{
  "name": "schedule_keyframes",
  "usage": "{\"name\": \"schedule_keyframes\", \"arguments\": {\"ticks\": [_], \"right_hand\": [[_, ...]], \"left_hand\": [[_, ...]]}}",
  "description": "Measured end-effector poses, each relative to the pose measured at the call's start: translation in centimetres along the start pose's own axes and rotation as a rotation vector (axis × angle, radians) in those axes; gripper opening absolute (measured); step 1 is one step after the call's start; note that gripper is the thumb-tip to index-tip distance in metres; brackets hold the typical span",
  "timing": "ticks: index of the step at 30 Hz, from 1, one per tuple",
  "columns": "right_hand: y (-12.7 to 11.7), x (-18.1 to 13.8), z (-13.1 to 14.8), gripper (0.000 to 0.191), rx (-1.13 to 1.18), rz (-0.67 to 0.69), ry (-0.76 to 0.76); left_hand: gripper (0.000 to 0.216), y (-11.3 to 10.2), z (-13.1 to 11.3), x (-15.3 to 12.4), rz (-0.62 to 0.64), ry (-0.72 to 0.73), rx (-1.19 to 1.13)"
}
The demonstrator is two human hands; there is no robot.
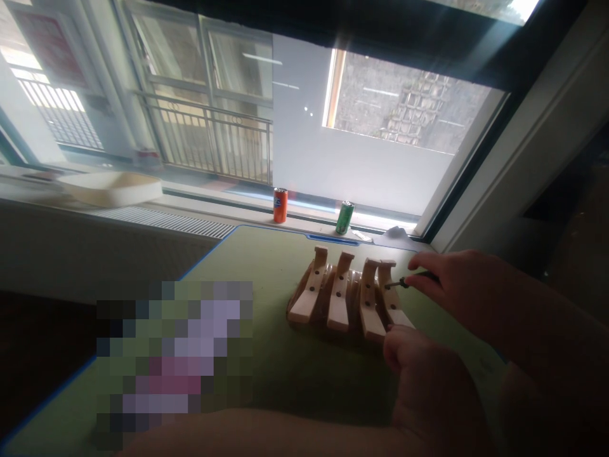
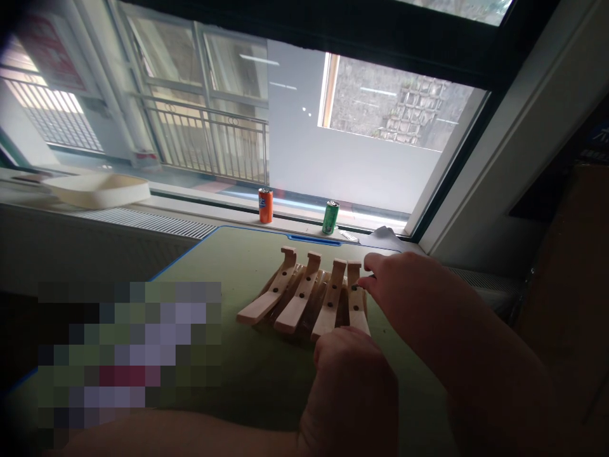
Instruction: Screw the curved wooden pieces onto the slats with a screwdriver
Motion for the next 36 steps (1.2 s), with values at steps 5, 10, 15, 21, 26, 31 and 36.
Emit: {"name": "schedule_keyframes", "arguments": {"ticks": [5,10,15,21,26,31,36], "right_hand": [[0.3,-0.1,-0.2,0.020,-0.006,0.143,-0.005],[0.5,0.0,-0.4,0.020,-0.033,0.126,-0.009],[0.7,0.7,-0.4,0.019,-0.029,0.088,-0.010],[0.7,1.4,-0.2,0.022,-0.011,0.067,-0.006],[1.0,1.7,-0.6,0.026,0.033,0.054,-0.068],[1.1,1.9,-0.4,0.026,0.047,0.056,-0.094],[1.2,2.3,-0.6,0.025,0.044,0.063,-0.089]], "left_hand": [[0.020,2.3,0.1,0.4,-0.035,-0.113,0.068],[0.020,2.7,-0.2,0.3,-0.093,-0.113,0.126],[0.021,2.7,-0.3,0.5,-0.097,-0.112,0.118],[0.025,2.4,-0.1,1.0,-0.036,-0.100,0.036],[0.025,1.8,0.0,1.2,-0.039,-0.066,-0.016],[0.027,1.3,0.1,1.2,-0.061,-0.055,-0.015],[0.023,1.3,0.2,1.2,-0.018,-0.046,0.065]]}}
Point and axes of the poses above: each hand's wrist, its own x-axis towards the middle knuckle, its own y-axis out of the palm, z = x × y, the point moved 8 cm from there along x, towards the middle knuckle, and after that the axes turned 9 degrees about -z, right-handed, at the moved point
